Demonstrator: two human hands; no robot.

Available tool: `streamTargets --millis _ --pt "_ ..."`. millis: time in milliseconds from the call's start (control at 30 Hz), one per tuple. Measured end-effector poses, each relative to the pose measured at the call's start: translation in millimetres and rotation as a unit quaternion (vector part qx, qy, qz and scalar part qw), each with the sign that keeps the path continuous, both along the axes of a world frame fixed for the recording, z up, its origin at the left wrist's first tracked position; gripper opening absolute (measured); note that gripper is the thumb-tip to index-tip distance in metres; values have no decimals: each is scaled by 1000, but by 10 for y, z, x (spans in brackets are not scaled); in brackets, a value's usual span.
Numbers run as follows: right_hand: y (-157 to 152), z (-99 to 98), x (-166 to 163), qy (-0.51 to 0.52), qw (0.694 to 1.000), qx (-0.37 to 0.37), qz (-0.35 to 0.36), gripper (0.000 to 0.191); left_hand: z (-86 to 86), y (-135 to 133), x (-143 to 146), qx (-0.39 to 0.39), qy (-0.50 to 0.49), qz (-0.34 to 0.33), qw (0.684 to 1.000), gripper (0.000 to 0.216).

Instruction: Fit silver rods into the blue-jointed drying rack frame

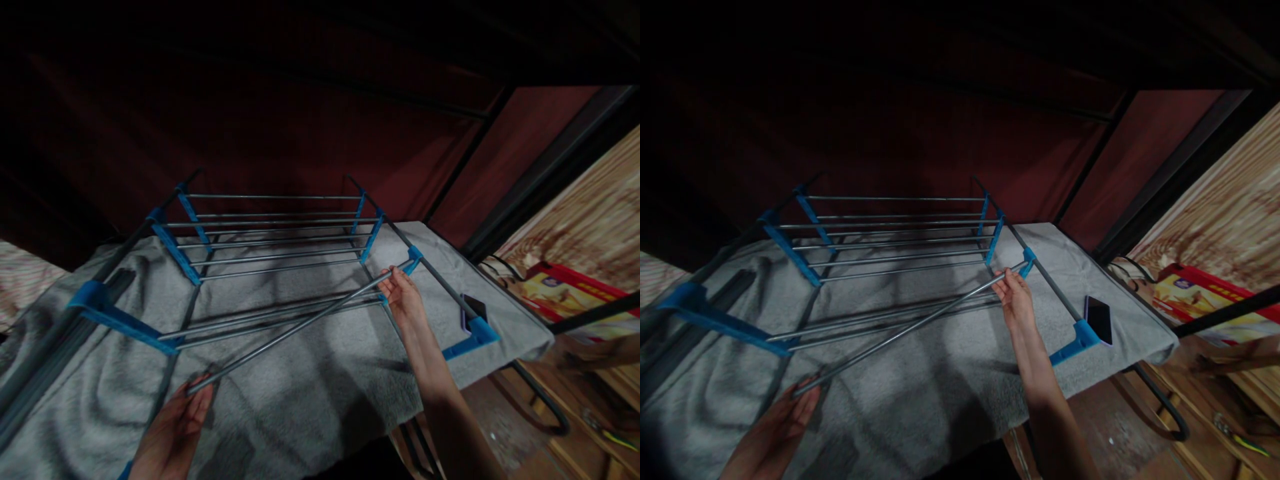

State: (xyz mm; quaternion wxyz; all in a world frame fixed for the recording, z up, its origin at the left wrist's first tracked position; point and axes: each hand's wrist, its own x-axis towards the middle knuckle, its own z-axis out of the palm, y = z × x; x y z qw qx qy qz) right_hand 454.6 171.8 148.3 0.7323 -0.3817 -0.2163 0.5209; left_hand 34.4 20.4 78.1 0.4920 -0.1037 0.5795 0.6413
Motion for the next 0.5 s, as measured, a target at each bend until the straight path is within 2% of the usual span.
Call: streamTargets --millis 267,500 --pt "-6 -30 36 14 1000 8 13 34 51 23 -20 16 3 19 1000 36" --pt "-25 -6 21 11 1000 12 6 33 -117 18 -182 52 10 20 998 32"
